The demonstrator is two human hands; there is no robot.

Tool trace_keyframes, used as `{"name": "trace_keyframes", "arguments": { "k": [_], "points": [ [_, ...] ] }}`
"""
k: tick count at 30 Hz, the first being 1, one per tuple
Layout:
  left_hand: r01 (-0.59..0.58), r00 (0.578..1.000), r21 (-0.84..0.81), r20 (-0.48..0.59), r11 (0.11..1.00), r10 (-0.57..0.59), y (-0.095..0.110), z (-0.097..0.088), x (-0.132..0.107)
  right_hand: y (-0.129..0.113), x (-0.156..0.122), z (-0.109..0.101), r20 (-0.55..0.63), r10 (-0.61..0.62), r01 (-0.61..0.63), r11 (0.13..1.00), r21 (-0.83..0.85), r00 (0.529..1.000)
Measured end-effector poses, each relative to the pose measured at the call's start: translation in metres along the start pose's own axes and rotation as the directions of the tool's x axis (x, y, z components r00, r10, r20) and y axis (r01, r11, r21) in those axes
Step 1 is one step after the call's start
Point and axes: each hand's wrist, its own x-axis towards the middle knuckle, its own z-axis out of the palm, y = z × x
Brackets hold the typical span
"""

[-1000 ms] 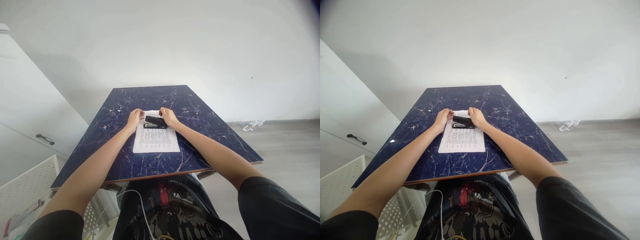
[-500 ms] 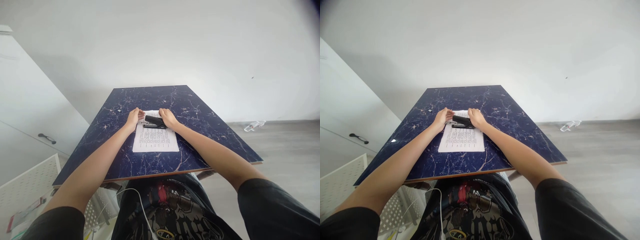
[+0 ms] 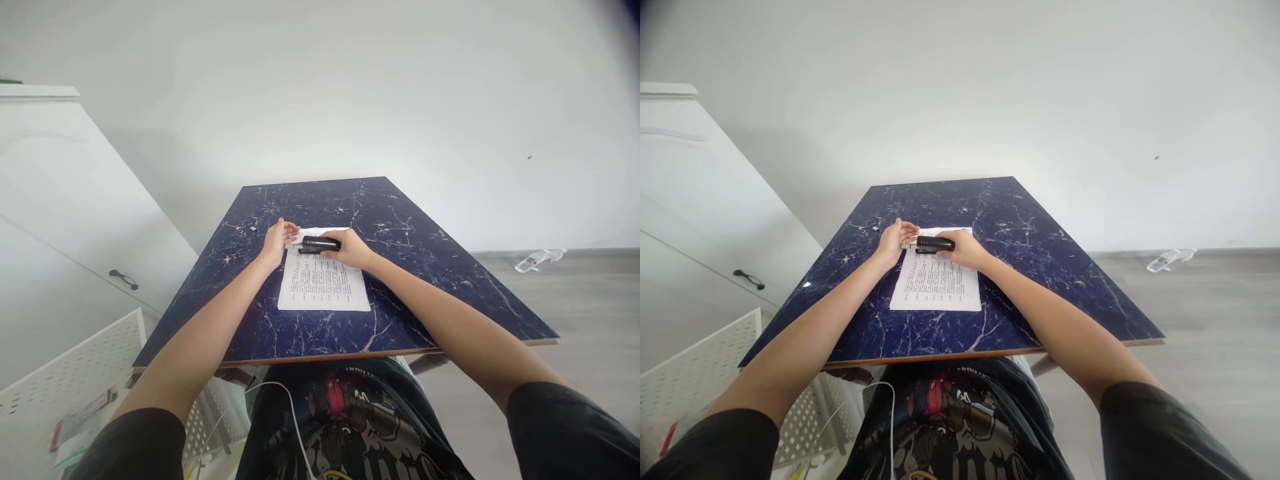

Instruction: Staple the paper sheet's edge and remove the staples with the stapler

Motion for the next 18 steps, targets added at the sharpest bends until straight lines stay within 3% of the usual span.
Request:
{"name": "trace_keyframes", "arguments": {
  "k": [3,7,14,16,18],
  "points": [
    [0.046,0.997,-0.089,0.073,0.995,-0.039,0.007,-0.001,-0.002,0.001,-0.002,-0.007,-0.152,-0.132,0.1,0.974,-0.205,0.979],
    [0.185,0.957,-0.178,0.256,0.967,-0.136,0.01,0.001,-0.006,0.001,-0.003,-0.018,-0.132,-0.244,0.146,0.849,-0.508,0.961],
    [0.185,0.944,-0.122,0.297,0.975,-0.142,0.0,0.002,-0.004,-0.007,-0.003,-0.018,-0.047,-0.316,0.23,0.777,-0.586,0.948],
    [0.195,0.949,-0.109,0.272,0.975,-0.159,-0.001,0.001,-0.004,-0.007,-0.002,-0.016,-0.091,-0.303,0.199,0.794,-0.574,0.949],
    [0.164,0.966,-0.106,0.218,0.981,-0.138,0.001,0.001,-0.005,-0.006,-0.001,-0.014,-0.217,-0.243,0.098,0.848,-0.521,0.946]
  ]
}}
